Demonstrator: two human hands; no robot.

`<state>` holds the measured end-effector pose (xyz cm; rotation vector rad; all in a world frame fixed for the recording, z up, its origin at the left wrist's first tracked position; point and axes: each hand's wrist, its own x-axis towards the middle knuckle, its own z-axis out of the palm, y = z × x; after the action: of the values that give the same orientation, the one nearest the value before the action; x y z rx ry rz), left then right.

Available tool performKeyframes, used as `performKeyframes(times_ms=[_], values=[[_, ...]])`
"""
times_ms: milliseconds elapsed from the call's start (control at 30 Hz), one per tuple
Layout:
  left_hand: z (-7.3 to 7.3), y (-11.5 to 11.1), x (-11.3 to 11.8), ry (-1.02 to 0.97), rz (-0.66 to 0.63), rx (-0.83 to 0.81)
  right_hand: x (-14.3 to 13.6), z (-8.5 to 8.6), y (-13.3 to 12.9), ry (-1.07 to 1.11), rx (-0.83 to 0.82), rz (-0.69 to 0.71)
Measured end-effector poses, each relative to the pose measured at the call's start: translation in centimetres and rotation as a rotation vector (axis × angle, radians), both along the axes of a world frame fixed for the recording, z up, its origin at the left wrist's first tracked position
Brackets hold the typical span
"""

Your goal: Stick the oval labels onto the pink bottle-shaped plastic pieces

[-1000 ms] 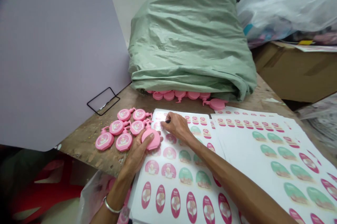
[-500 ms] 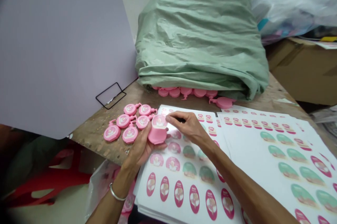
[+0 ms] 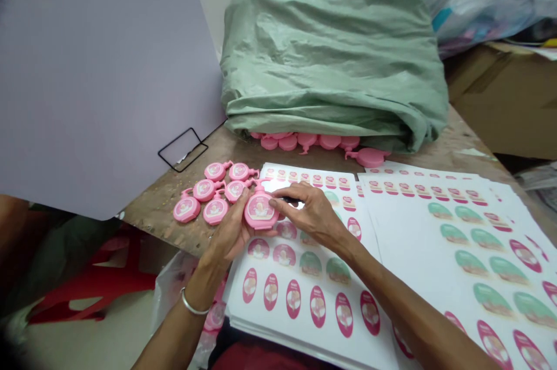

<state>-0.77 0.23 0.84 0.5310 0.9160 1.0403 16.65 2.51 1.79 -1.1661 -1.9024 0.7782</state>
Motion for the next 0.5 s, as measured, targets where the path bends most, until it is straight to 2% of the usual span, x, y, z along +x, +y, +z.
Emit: performKeyframes(times_ms=[500], values=[[0.27,0.07,0.04,0.008,-0.015,0.042,-0.12,-0.06,-0.02,-0.009,0.03,0.017]])
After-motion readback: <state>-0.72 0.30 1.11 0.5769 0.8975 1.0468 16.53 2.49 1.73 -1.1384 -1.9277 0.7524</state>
